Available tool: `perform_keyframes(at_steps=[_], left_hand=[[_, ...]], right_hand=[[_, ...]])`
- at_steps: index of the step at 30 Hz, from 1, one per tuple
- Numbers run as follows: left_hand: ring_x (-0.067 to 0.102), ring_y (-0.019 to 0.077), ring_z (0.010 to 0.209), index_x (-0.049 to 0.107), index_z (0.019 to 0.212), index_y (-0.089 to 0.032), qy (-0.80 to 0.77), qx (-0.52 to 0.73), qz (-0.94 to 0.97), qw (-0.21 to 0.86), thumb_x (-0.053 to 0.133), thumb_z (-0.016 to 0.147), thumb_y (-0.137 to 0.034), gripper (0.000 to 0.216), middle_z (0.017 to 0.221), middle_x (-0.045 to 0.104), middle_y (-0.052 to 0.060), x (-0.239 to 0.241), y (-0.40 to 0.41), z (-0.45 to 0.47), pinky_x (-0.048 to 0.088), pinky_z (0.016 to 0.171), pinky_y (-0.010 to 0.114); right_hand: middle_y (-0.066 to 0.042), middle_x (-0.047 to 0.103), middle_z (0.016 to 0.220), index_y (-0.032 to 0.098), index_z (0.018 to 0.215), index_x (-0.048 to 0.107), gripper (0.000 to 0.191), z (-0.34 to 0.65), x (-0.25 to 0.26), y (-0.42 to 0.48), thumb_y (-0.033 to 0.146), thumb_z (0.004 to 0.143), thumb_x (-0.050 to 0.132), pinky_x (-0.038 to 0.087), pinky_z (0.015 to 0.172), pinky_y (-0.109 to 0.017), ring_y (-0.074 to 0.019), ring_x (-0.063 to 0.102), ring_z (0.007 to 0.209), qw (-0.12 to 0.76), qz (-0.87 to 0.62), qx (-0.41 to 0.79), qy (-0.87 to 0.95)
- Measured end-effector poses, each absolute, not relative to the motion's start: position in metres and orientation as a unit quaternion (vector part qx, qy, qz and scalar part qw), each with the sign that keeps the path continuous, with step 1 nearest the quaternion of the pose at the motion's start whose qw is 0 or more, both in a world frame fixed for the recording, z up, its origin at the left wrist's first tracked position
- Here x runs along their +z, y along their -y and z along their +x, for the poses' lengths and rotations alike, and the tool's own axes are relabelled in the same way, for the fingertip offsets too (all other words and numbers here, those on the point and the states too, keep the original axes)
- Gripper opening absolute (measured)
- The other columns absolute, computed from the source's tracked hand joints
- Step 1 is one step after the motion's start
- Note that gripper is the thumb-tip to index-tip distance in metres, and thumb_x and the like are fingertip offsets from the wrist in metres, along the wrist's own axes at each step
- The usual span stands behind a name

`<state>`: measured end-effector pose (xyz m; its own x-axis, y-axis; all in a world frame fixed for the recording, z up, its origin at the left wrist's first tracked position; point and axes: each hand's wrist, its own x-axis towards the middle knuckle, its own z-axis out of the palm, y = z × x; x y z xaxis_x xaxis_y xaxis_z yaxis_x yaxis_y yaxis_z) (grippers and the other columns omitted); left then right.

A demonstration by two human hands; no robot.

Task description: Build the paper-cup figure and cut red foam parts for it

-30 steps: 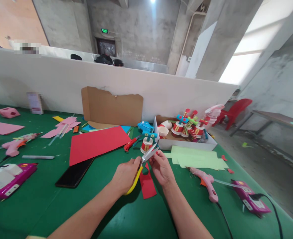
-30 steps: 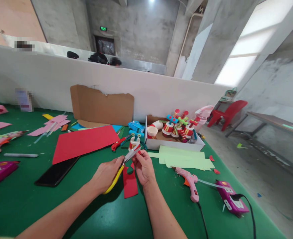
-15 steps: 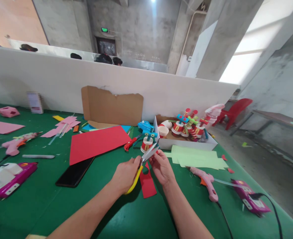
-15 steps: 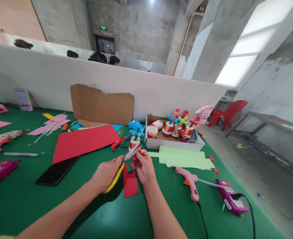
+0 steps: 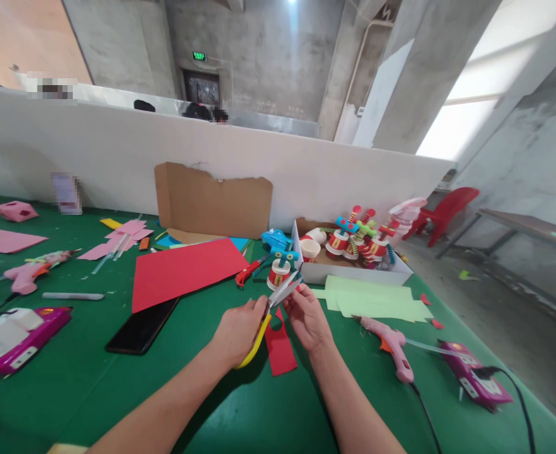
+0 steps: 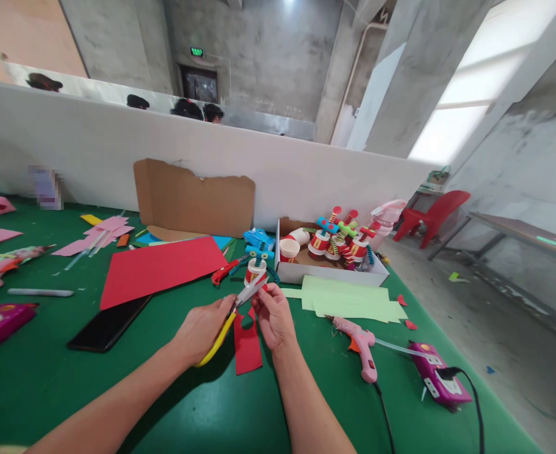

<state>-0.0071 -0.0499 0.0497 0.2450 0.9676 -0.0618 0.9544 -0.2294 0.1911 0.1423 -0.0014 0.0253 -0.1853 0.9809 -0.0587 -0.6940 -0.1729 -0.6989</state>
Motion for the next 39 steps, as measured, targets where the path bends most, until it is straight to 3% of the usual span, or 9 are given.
perform_keyframes(at_steps=[39], left_hand=[[0.069, 0.0257, 0.089, 0.045, 0.12, -0.019, -0.619, 0.022, 0.781, 0.082, 0.034, 0.092, -0.018, 0.03, 0.105, 0.067, 0.012, 0.048, 0.0487, -0.0064, 0.052, 0.07, 0.034]], right_hand=[[0.005, 0.064, 0.065, 0.019, 0.066, 0.062, 0.026, 0.1412, 0.0261, 0.0006, 0.019, 0.057, 0.086, 0.048, 0.058, -0.018, -0.0073, 0.055, 0.058, 0.58, -0.263, 0.722, 0.27]])
